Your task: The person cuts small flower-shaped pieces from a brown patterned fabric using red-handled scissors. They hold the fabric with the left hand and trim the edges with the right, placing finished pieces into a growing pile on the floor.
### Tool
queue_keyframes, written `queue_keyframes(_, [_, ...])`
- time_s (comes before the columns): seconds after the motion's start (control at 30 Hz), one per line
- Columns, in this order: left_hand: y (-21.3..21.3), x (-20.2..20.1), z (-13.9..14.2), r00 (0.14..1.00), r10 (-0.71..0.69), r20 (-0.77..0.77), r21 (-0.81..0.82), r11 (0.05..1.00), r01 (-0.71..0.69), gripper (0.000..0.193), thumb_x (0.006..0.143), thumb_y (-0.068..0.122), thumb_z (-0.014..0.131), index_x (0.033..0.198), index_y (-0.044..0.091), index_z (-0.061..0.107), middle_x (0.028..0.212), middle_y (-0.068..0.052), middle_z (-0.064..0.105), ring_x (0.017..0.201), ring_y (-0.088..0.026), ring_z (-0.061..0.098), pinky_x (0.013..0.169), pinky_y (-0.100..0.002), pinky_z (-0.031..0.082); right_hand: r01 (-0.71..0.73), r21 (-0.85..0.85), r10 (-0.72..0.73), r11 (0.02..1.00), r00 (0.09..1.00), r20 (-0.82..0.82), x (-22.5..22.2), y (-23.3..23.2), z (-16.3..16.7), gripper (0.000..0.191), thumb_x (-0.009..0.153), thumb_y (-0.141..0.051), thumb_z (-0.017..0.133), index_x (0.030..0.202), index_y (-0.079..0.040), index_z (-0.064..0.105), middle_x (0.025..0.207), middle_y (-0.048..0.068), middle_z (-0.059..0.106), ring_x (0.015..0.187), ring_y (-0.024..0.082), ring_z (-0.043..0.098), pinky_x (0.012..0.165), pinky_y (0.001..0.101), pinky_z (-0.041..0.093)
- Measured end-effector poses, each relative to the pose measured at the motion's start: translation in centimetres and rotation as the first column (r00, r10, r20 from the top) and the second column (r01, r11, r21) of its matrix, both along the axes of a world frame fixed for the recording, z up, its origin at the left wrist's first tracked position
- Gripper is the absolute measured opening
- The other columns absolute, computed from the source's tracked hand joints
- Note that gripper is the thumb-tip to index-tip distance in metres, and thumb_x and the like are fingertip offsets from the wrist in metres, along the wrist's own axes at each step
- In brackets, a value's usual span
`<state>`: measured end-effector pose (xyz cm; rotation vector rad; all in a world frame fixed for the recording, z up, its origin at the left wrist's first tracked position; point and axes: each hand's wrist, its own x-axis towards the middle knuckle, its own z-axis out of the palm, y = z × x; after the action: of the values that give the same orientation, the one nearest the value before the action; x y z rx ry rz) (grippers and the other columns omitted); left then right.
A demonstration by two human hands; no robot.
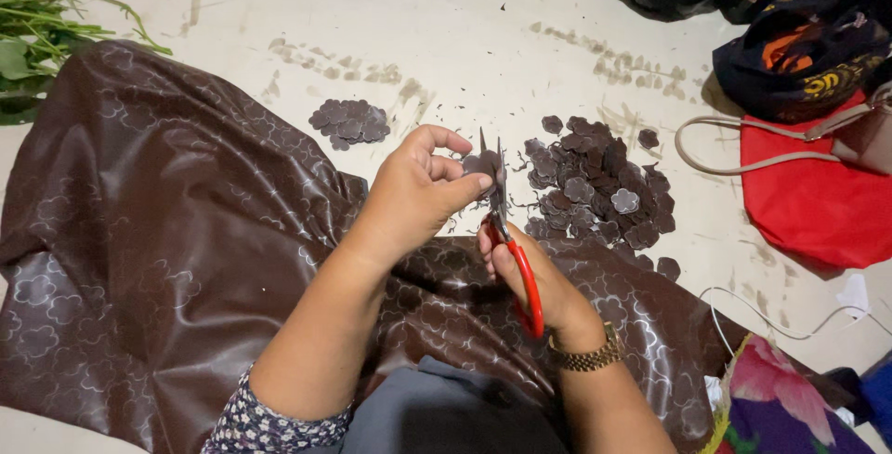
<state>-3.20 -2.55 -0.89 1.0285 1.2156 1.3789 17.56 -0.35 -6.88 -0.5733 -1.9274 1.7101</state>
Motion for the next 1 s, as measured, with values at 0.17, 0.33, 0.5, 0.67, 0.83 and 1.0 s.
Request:
queue_keyframes(0.17, [0.0,0.1,-0.1,1.000,0.026,-0.017,0.026,0.999,-0.026,0.039,0.084,0.006,0.078,0.116,0.000,0.056,0.078,-0.005,0.070,0.067,-0.006,0.060,0.059,-0.020,0.047,-0.004,-0.051,0.003,0.999,1.000,-0.020,0.1,-0.1,0.2,0.045,0.104,-0.052,0.047,0.104,-0.007,0.052,0.087,-0.002,0.045,0.079,0.011,0.042,0.070,0.0266,0.040])
queue_keyframes(0.33, [0.1,0.1,-0.4,0.998,0.046,-0.046,0.039,0.998,-0.044,0.041,0.083,0.008,0.080,0.116,0.001,0.057,0.078,-0.001,0.066,0.067,-0.005,0.059,0.058,-0.019,0.047,0.019,-0.052,-0.018,0.998,1.000,0.013,0.3,-0.2,0.6,0.044,0.105,-0.050,0.044,0.101,-0.008,0.052,0.083,-0.003,0.043,0.074,0.010,0.041,0.065,0.0260,0.038])
queue_keyframes(0.5, [0.0,0.1,-0.6,0.998,0.046,-0.048,0.006,0.999,-0.045,0.034,0.084,0.008,0.079,0.112,0.002,0.060,0.077,-0.003,0.068,0.067,-0.004,0.059,0.059,-0.019,0.047,0.035,-0.011,-0.035,0.999,0.998,0.043,0.4,-0.2,0.7,0.044,0.106,-0.051,0.044,0.101,-0.008,0.053,0.083,-0.003,0.044,0.074,0.009,0.041,0.064,0.0256,0.038])
queue_keyframes(0.67, [0.3,0.3,-1.2,0.998,-0.028,0.054,0.065,0.998,0.024,0.013,0.090,0.006,0.075,0.097,0.000,0.064,0.085,-0.005,0.074,0.074,-0.006,0.067,0.066,-0.021,0.054,-0.028,-0.045,0.025,0.999,0.998,-0.058,0.3,0.0,0.4,0.047,0.104,-0.055,0.049,0.107,-0.008,0.052,0.090,-0.002,0.047,0.081,0.010,0.045,0.073,0.0263,0.043])
queue_keyframes(0.83, [0.3,0.2,-1.6,0.993,-0.087,0.086,0.077,0.994,0.081,0.010,0.089,0.004,0.074,0.094,0.000,0.066,0.086,-0.005,0.074,0.076,-0.006,0.068,0.069,-0.021,0.055,-0.035,-0.132,0.026,0.991,0.997,-0.069,0.3,-0.3,0.0,0.054,0.100,-0.061,0.051,0.111,-0.008,0.053,0.092,-0.001,0.048,0.085,0.010,0.046,0.077,0.0263,0.043])
queue_keyframes(1.0, [0.4,0.2,-1.9,0.988,-0.079,0.135,0.103,0.993,0.066,0.010,0.089,0.003,0.074,0.093,0.001,0.065,0.087,-0.006,0.074,0.077,-0.007,0.068,0.070,-0.022,0.055,-0.006,-0.138,-0.003,0.990,0.998,-0.069,0.7,-0.4,-0.2,0.059,0.100,-0.066,0.051,0.109,-0.007,0.054,0.092,-0.002,0.045,0.083,0.010,0.042,0.074,0.0259,0.040])
